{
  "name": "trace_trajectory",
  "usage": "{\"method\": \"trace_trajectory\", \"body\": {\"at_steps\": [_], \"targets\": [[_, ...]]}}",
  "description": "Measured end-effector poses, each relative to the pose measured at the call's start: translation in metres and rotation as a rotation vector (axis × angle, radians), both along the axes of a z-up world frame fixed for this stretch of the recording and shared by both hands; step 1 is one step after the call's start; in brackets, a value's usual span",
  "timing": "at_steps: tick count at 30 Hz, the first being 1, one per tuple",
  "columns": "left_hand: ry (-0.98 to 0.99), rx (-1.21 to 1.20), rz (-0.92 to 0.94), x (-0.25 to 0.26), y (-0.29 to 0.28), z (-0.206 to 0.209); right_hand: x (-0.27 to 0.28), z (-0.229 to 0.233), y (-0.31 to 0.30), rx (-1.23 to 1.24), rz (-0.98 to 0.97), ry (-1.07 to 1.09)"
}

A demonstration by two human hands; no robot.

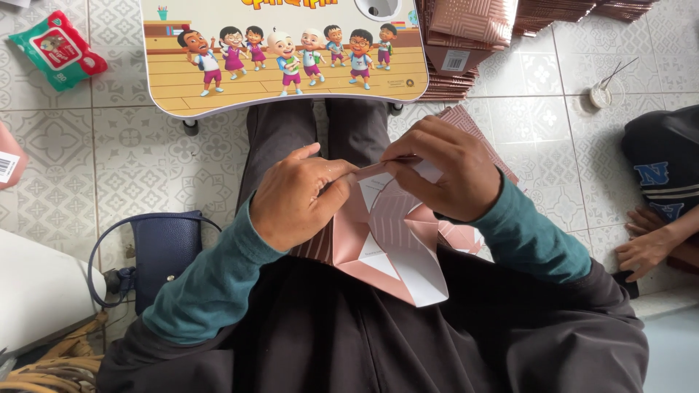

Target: Folding a patterned paper sheet into a small box on a lap desk.

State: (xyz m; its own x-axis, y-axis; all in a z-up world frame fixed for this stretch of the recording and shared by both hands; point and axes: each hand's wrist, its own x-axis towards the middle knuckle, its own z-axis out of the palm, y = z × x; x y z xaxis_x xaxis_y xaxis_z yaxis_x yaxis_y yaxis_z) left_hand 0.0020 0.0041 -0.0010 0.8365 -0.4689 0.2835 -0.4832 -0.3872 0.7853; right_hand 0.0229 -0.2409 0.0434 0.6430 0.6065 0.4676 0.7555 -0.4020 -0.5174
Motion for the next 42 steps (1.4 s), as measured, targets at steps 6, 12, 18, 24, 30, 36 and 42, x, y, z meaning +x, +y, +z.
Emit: {"method": "trace_trajectory", "body": {"at_steps": [6, 12, 18, 24, 30, 36, 42], "targets": [[-0.073, -0.037, 0.021, -0.001, -0.007, 0.001, -0.002, 0.006, 0.023, -0.039, 0.051, -0.110], [-0.008, -0.083, 0.011, -0.006, 0.017, 0.005, 0.001, 0.019, -0.013, -0.007, -0.028, 0.117], [-0.027, -0.098, 0.021, 0.000, 0.006, 0.007, -0.001, 0.021, -0.021, -0.052, -0.074, 0.084], [-0.153, 0.003, 0.009, 0.009, -0.009, 0.020, 0.005, 0.028, 0.002, -0.190, 0.110, 0.065], [-0.162, -0.163, 0.181, 0.004, 0.033, 0.089, 0.051, 0.027, -0.030, 0.045, 0.042, 0.278], [-0.382, -0.095, 0.271, -0.002, 0.047, 0.080, 0.097, -0.013, -0.056, 0.447, 0.089, 0.563], [-0.412, -0.098, 0.274, -0.001, 0.045, 0.086, 0.083, 0.061, -0.039, 0.158, 0.006, -0.123]]}}
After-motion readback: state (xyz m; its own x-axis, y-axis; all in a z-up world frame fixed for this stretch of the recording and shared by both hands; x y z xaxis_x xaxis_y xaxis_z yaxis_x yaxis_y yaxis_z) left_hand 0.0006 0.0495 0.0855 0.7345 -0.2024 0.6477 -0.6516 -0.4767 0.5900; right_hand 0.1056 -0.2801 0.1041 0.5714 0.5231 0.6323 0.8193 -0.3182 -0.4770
